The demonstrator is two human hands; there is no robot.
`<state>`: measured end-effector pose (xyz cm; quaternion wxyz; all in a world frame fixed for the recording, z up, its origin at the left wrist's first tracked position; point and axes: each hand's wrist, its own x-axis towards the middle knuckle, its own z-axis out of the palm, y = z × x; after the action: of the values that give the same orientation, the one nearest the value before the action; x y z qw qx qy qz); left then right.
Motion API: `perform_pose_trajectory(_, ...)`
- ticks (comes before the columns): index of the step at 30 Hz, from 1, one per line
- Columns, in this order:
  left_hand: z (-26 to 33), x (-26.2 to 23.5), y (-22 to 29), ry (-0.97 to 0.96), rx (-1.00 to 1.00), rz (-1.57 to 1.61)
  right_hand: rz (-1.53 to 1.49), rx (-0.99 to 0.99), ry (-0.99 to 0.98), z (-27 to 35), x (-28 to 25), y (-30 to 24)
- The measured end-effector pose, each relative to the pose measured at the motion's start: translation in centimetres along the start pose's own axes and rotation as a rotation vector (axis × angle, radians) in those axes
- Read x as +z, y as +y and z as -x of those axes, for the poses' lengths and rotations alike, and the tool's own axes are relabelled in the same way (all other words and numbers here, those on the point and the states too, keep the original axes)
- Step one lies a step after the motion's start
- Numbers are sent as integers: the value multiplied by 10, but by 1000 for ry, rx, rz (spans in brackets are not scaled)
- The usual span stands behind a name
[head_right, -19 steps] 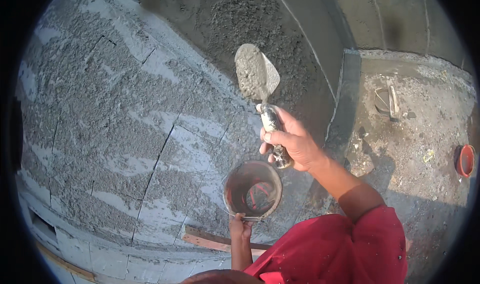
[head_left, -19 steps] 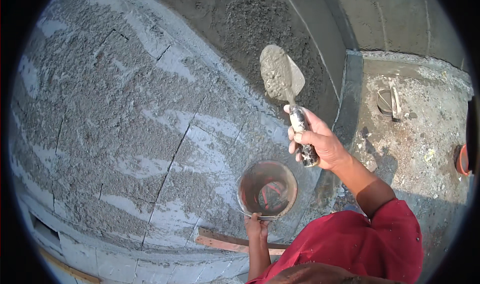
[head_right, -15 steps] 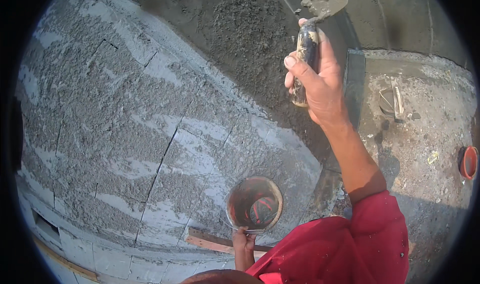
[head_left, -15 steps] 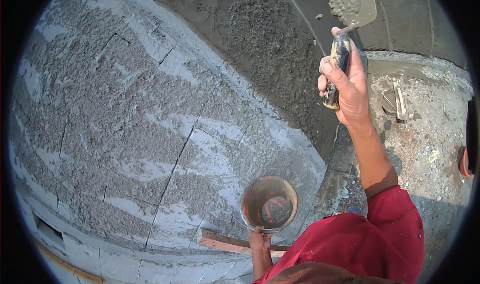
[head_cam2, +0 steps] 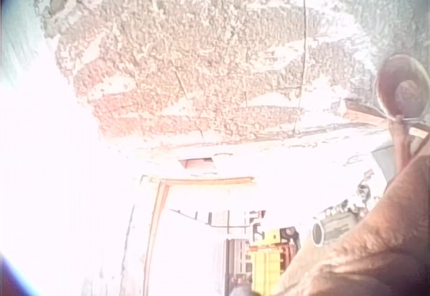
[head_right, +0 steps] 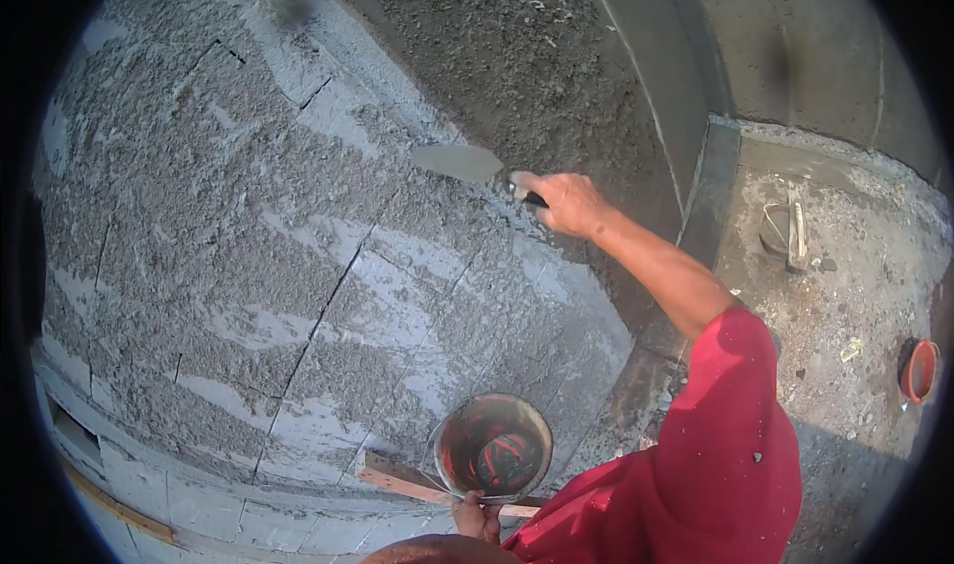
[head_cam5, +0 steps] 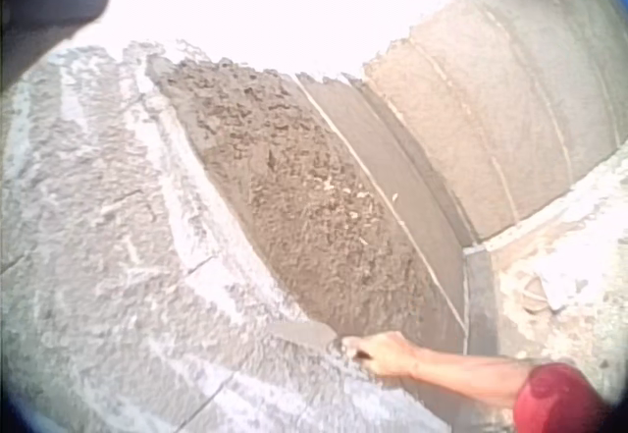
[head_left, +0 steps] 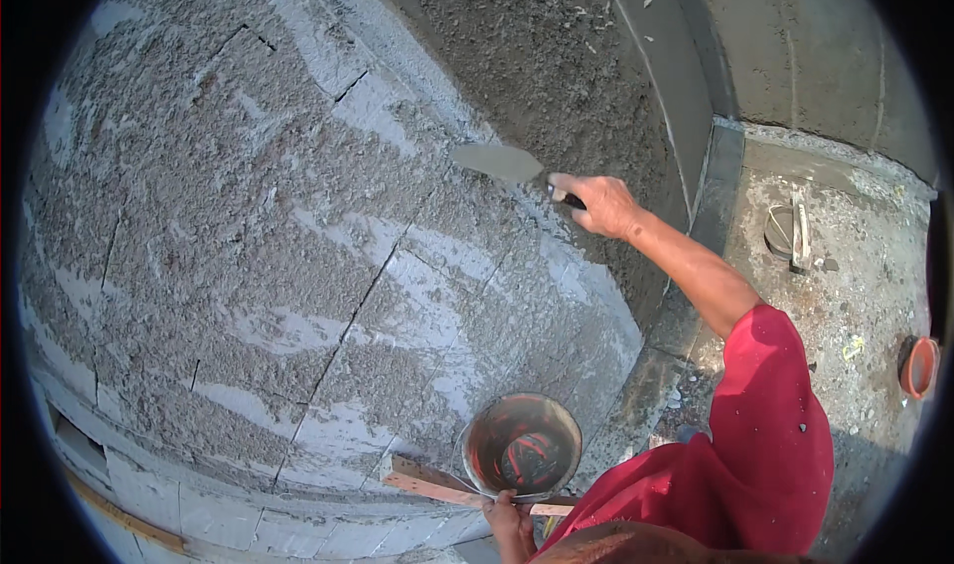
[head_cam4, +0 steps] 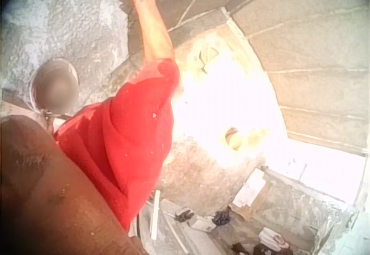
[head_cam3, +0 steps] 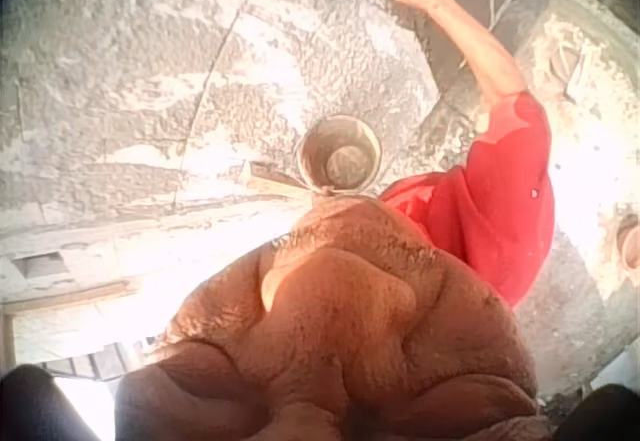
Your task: The person mixes mortar in a bucket using a trowel, applies the mixture onto a wall with the trowel, and smooths the surface with a wooden float.
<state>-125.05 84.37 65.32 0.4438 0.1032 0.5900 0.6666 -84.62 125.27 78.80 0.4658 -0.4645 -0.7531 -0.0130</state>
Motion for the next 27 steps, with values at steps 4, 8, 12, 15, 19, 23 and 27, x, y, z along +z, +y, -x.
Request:
perform_pose_trajectory(4,-11,20,-14,-49,56,-148,-441,149,-540,168,37,-94)
perform_pose_trajectory(8,-18,50,-14,-144,126,-239,-154,-177,-944,167,5,-119)
perform_pose_trajectory(12,-5,94,-13,-342,172,-243,26,-132,-994,168,13,-134)
perform_pose_trajectory(15,-6,108,-26,-417,262,-233,29,-182,-840,209,46,-170)
perform_pose_trajectory(19,-35,87,-35,-375,444,-371,49,-500,-956,200,13,-204)
perform_pose_trajectory(23,-6,97,-7,-247,271,-130,250,-77,-840,155,-8,-174)
perform_pose_trajectory(27,-27,92,-21,-309,425,-117,202,-91,-1177,186,-9,-196)
